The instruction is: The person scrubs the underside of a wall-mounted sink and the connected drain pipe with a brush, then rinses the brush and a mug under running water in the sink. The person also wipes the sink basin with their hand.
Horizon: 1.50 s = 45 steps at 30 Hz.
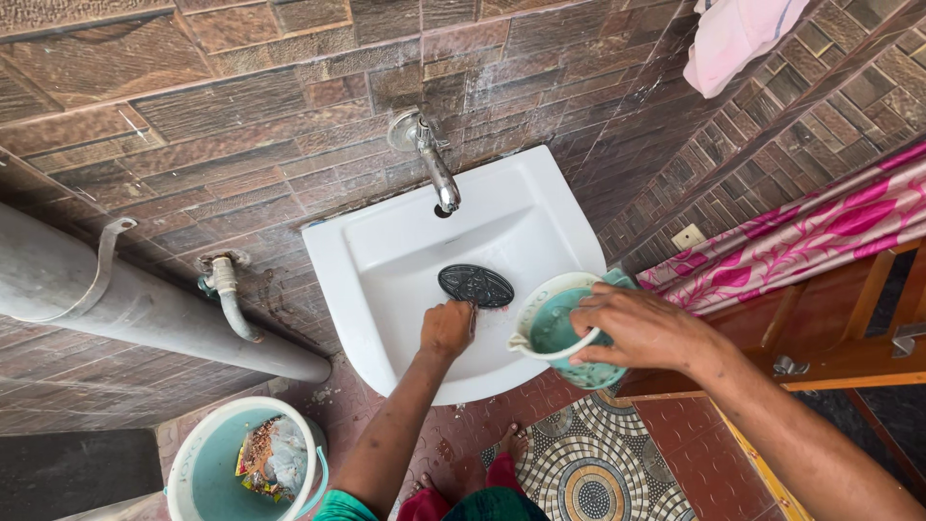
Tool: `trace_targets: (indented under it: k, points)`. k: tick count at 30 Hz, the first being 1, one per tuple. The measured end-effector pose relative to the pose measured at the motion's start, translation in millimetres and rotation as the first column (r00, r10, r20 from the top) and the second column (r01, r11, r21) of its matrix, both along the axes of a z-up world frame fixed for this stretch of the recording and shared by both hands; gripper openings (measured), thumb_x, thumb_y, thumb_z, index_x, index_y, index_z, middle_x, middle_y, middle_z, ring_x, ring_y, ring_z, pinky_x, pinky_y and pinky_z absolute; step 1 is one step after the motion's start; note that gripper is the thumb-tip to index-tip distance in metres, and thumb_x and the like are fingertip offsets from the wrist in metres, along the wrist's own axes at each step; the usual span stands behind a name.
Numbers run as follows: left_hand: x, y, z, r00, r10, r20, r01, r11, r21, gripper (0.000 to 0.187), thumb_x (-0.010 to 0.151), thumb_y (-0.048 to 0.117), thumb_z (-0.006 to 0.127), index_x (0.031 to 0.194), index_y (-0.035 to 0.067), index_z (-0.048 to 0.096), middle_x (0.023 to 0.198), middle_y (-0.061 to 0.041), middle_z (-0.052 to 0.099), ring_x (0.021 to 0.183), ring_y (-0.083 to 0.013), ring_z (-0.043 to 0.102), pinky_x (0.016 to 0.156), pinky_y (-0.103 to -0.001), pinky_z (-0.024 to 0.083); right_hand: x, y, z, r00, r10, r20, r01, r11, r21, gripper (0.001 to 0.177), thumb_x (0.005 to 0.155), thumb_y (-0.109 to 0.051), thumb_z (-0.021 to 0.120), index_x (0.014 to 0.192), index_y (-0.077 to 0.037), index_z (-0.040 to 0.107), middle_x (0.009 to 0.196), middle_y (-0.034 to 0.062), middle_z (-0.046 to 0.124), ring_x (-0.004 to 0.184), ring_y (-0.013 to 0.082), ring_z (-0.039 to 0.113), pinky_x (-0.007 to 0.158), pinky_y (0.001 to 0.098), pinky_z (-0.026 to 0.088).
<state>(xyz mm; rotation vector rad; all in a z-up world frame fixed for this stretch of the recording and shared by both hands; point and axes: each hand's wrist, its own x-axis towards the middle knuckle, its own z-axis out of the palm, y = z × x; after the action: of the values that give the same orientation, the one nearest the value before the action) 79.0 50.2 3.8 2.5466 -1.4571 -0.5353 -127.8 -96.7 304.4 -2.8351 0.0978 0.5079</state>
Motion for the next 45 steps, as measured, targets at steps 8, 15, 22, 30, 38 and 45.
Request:
trace_targets:
  k: [8, 15, 22, 30, 38, 45]
  points:
    - [10, -14, 63, 0.92, -0.145, 0.365, 0.251, 0.931, -0.264, 0.084, 0.071, 0.007, 0.075, 0.147, 0.013, 0.041, 0.156, -0.017, 0.035, 0.143, -0.0362, 0.037, 0.113, -0.049, 0.036, 35, -61, 7, 0.99, -0.137, -0.019, 0.129, 0.966, -0.226, 0.053, 0.081, -0.057, 0.075, 0.11, -0.013, 0.072, 0.1, 0.0164, 0.073, 0.115, 0.0327, 0.064, 0.095, 0.0506, 0.054]
    - [19, -32, 48, 0.94, -0.151, 0.305, 0.216, 0.957, -0.192, 0.089, 0.079, 0.016, 0.081, 0.155, 0.012, 0.036, 0.144, -0.018, 0.043, 0.136, -0.0362, 0.044, 0.12, -0.052, 0.027, 33, -73, 16, 0.988, -0.157, 0.014, 0.157, 0.984, -0.08, 0.043, 0.079, -0.051, 0.075, 0.093, -0.011, 0.072, 0.1, 0.0118, 0.073, 0.105, 0.0281, 0.069, 0.09, 0.0481, 0.056]
    - [28, 8, 145, 0.998, -0.044, 0.035, 0.051, 0.97, -0.239, 0.092, 0.063, 0.021, 0.092, 0.144, 0.012, 0.05, 0.131, -0.012, 0.049, 0.123, -0.0346, 0.053, 0.105, -0.046, 0.046, 34, -72, 35, 0.976, -0.193, -0.1, 0.185, 0.979, -0.085, 0.043, 0.076, -0.053, 0.075, 0.098, -0.016, 0.074, 0.096, 0.0081, 0.072, 0.101, 0.0229, 0.07, 0.085, 0.0459, 0.058]
    - [101, 55, 201, 0.964, 0.209, 0.163, -0.148, 0.936, -0.32, 0.097, 0.061, 0.022, 0.091, 0.148, 0.01, 0.049, 0.128, -0.014, 0.052, 0.118, -0.0349, 0.053, 0.103, -0.046, 0.046, 98, -28, 68, 0.99, -0.059, -0.132, 0.044, 0.993, -0.112, 0.041, 0.083, -0.055, 0.069, 0.108, -0.022, 0.073, 0.093, 0.007, 0.068, 0.096, 0.0242, 0.07, 0.085, 0.0457, 0.057]
    - [144, 80, 196, 0.891, 0.404, 0.208, -0.333, 0.892, -0.306, 0.098, 0.062, 0.026, 0.092, 0.148, 0.012, 0.049, 0.133, -0.015, 0.051, 0.124, -0.0359, 0.05, 0.105, -0.048, 0.043, 103, -23, 68, 0.993, 0.06, 0.106, -0.061, 0.998, 0.004, 0.034, 0.088, -0.045, 0.065, 0.093, -0.012, 0.072, 0.085, 0.0048, 0.069, 0.099, 0.0238, 0.065, 0.089, 0.0443, 0.053]
    - [131, 80, 184, 0.893, 0.314, 0.322, -0.122, 0.858, -0.499, 0.074, 0.075, 0.026, 0.081, 0.141, 0.006, 0.056, 0.137, -0.015, 0.054, 0.131, -0.0352, 0.05, 0.115, -0.048, 0.037, 86, -48, 52, 0.995, -0.079, -0.066, 0.074, 0.994, -0.078, 0.033, 0.086, -0.044, 0.069, 0.104, -0.017, 0.077, 0.089, 0.0058, 0.072, 0.098, 0.0195, 0.068, 0.088, 0.0427, 0.058]
